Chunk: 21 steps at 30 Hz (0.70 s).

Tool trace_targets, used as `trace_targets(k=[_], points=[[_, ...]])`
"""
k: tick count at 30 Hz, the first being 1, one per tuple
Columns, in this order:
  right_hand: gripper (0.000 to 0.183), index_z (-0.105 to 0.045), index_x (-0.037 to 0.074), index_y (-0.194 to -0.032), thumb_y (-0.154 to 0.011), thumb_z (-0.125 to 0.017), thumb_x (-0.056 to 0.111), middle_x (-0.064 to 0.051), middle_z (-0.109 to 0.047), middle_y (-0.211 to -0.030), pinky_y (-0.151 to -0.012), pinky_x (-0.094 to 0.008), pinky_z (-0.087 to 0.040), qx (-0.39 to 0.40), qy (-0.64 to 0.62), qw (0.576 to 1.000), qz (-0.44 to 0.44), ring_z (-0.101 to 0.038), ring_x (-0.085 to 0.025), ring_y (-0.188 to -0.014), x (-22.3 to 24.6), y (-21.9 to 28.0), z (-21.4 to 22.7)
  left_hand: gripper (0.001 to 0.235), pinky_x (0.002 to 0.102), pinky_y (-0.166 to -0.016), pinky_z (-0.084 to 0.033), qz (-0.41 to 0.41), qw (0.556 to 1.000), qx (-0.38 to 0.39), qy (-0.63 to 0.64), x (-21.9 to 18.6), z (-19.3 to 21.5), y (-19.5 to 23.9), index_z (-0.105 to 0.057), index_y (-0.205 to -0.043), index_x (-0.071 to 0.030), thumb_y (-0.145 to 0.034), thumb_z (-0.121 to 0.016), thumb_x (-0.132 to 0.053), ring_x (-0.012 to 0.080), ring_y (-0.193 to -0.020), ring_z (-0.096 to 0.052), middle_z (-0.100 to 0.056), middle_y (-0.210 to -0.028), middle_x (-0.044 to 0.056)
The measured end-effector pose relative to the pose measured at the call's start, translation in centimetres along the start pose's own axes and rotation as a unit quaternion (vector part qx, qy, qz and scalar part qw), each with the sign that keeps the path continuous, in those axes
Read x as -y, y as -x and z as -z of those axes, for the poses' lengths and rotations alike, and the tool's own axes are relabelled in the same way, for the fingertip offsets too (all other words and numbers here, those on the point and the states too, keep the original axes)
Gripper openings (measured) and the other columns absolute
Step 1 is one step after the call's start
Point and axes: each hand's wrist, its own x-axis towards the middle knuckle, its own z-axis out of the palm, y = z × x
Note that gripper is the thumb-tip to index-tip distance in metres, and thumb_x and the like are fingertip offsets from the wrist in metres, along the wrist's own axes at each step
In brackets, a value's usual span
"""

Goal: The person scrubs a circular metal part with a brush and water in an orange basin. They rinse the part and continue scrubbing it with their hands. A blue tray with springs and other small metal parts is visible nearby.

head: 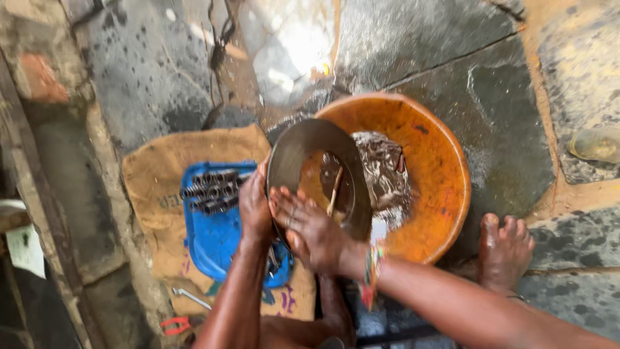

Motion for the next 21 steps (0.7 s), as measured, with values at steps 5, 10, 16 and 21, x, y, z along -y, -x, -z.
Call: trace_targets(k=[5,10,16,21], points=[[0.049,-0.047,-0.004,-0.151,-0.104,-0.048,0.011,-0.025,-0.044,-0.16,-0.128,-0.051,-0.031,-0.023,0.003,0.991,-0.132,-0.041,-0.038,-0.152,-7.6,-4.3,-0.2,0.048,0.034,-0.11,-0.045,0.002,1.0,0.015,0.013,0.7,0.3,-0.3,-0.058,-0.143,0.009,-0.112,-0.039,-0.023,0.0207,-0.123,-0.06,-0.065,-0.137,0.016],[0.058,-0.049,-0.001,-0.149,-0.092,-0.048,0.005,-0.026,-0.049,-0.154,-0.126,-0.056,-0.027,0.056,-0.006,0.998,-0.023,-0.043,-0.04,-0.149,-3.1,-2.1,0.2,0.047,0.033,-0.113,-0.044,-0.048,0.99,0.018,-0.129,-0.3,0.6,-1.5,-0.059,-0.14,0.006,-0.109,-0.037,-0.022,0.0205,-0.129,-0.061,-0.066,-0.14,0.013],[0.068,-0.045,-0.004,-0.15,-0.083,-0.049,0.002,-0.03,-0.046,-0.155,-0.125,-0.051,-0.026,0.041,-0.033,0.997,-0.065,-0.04,-0.042,-0.148,-1.1,-2.2,0.1,0.044,0.033,-0.112,-0.047,-0.131,0.953,0.001,-0.274,2.0,1.6,-0.4,-0.06,-0.142,0.004,-0.112,-0.04,-0.023,0.0201,-0.126,-0.061,-0.065,-0.137,0.013],[0.073,-0.042,-0.004,-0.155,-0.083,-0.047,-0.005,-0.028,-0.039,-0.16,-0.128,-0.044,-0.03,0.005,0.034,0.984,-0.174,-0.038,-0.04,-0.151,-8.2,-2.7,0.4,0.046,0.033,-0.103,-0.05,0.077,0.994,-0.016,0.073,0.3,-0.2,0.1,-0.058,-0.142,0.005,-0.11,-0.042,-0.024,0.0171,-0.116,-0.063,-0.067,-0.134,0.011]])
